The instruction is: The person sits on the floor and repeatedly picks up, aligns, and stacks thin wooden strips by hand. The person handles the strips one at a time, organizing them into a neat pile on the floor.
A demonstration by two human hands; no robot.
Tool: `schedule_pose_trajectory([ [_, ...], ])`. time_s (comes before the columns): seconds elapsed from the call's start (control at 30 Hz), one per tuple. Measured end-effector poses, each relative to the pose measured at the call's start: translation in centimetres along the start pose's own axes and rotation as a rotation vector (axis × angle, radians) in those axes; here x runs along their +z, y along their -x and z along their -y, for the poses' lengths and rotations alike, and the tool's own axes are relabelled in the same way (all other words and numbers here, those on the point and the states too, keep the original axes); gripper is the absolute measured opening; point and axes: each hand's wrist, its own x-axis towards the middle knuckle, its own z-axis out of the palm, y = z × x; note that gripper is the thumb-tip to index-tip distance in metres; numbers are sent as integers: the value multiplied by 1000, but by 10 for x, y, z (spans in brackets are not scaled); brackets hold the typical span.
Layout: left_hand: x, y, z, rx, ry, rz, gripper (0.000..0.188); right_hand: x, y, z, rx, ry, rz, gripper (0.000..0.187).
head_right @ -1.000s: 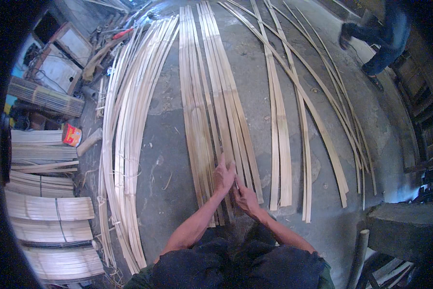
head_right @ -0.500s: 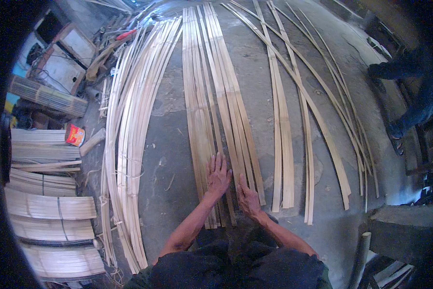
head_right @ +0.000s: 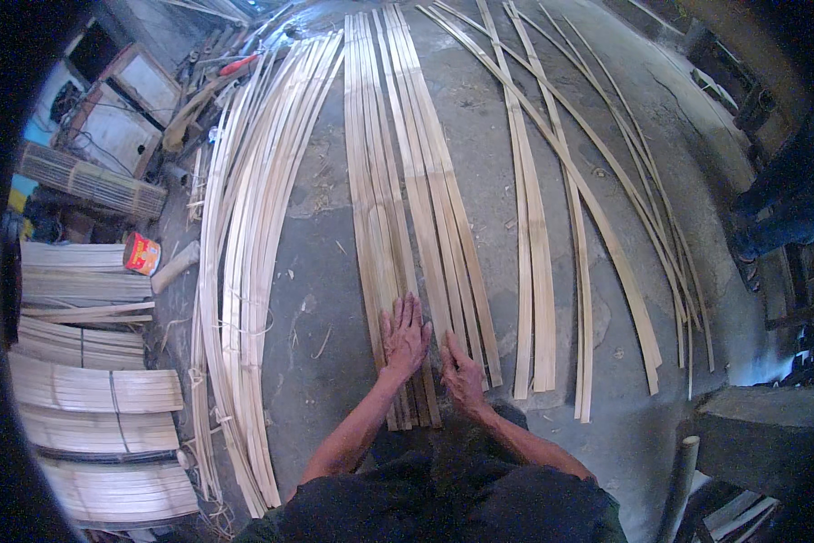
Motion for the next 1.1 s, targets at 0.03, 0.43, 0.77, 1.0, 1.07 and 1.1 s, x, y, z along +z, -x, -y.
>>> schedule_pose_trajectory([
  [0.03,-2,-1,-1,-15,10,1,61,1,-2,2,17,6,-2,48],
  [0.43,-2,-26,-23,-88,446,-111,61,0,-11,-12,-174,199,-35,47],
  [0.77,13,-28,-17,-46,247,29,71,-9,-23,-26,-225,389,113,54],
  [1.0,6,-27,-26,-28,205,94,71,-21,-18,-1,-25,375,171,51],
  [1.07,5,-30,-28,-16,219,80,70,-23,-22,-19,-101,355,137,51],
  [1.1,6,-30,-27,-15,227,71,70,-23,-22,-21,-116,349,130,51],
])
